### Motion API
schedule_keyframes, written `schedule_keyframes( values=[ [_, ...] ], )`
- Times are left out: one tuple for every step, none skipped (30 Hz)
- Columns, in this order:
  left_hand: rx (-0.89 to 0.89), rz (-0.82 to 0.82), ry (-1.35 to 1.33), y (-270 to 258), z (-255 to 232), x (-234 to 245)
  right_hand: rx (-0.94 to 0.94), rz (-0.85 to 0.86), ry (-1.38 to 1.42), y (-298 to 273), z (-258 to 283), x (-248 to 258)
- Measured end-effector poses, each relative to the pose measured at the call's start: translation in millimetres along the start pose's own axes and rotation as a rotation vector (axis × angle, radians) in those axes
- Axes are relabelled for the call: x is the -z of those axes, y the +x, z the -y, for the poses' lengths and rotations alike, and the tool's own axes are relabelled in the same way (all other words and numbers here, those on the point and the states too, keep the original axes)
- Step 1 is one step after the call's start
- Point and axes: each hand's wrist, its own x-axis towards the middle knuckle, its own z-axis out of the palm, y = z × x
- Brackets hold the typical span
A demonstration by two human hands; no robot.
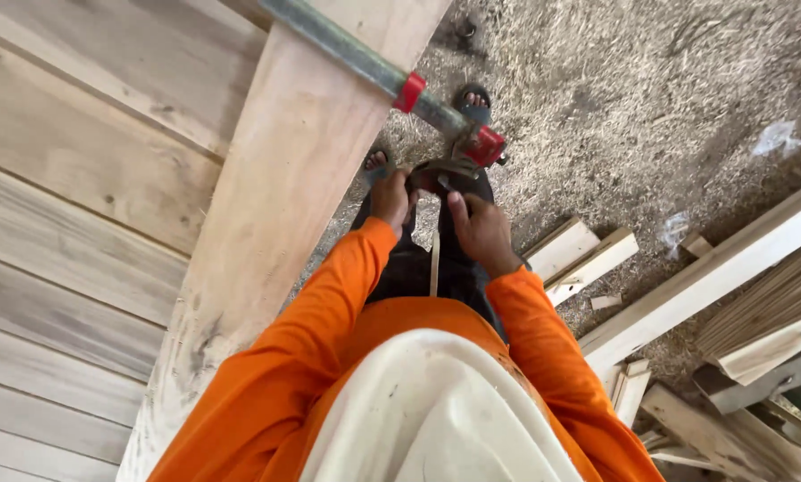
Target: The person hammers nails into a wooden plank to secure it to a larger wooden structure. They use a hammer to drive the nails in and a clamp to hold the wood in place during the process.
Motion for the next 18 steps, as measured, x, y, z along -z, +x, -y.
schedule_keyframes(
  values=[
    [0.077, -0.060, -0.011, -14.0, -0.7, 3.7, 0.022, 0.008, 0.029, -10.2, 1.5, -1.1],
    [0.073, -0.068, -0.016, -20.8, 3.1, 7.3, 0.031, 0.013, 0.029, -16.9, 8.3, 3.8],
    [0.093, -0.090, -0.041, -26.5, 5.4, 12.9, -0.031, 0.064, 0.045, -21.6, 16.5, 7.3],
    [0.112, -0.112, -0.067, -32.2, 7.3, 18.3, -0.093, 0.115, 0.060, -26.3, 24.9, 11.0],
    [0.102, -0.109, -0.072, -37.5, 11.6, 20.7, -0.084, 0.109, 0.058, -30.1, 24.2, 11.6],
    [0.117, -0.109, -0.075, -43.0, 15.6, 22.7, -0.091, 0.125, 0.070, -33.8, 23.5, 13.0],
    [0.122, -0.116, -0.084, -45.7, 16.1, 25.2, -0.085, 0.143, 0.082, -32.6, 24.6, 14.1],
    [0.102, -0.119, -0.093, -54.7, -0.8, 24.0, -0.063, 0.139, 0.080, -31.2, 25.8, 14.7],
    [0.140, -0.131, -0.044, -69.3, -12.6, 24.9, -0.143, 0.203, 0.098, -36.8, 25.7, 13.7],
    [0.178, -0.142, 0.006, -82.9, -24.0, 25.2, -0.223, 0.268, 0.115, -41.3, 24.8, 12.6],
    [0.178, -0.142, 0.004, -94.1, -27.3, 27.1, -0.222, 0.268, 0.114, -46.3, 24.9, 14.0],
    [0.243, -0.143, 0.047, -104.7, -30.7, 28.7, -0.258, 0.317, 0.204, -50.5, 24.7, 15.5],
    [0.298, -0.146, 0.085, -110.1, -37.2, 29.6, -0.281, 0.365, 0.291, -47.5, 25.5, 16.8],
    [0.286, -0.148, 0.077, -108.1, -28.5, 34.1, -0.268, 0.364, 0.287, -51.1, 26.9, 18.6],
    [0.248, -0.136, 0.138, -102.7, -21.9, 37.6, -0.324, 0.414, 0.285, -50.0, 28.5, 20.6],
    [0.209, -0.126, 0.199, -95.4, -15.1, 40.7, -0.380, 0.462, 0.281, -47.6, 29.2, 22.1],
    [0.196, -0.131, 0.189, -76.4, 3.4, 51.3, -0.365, 0.463, 0.274, -38.3, 26.2, 19.9],
    [-0.025, -0.105, 0.469, -56.3, 22.7, 62.0, -0.197, 0.362, 0.277, -28.8, 22.5, 16.8]
  ],
)
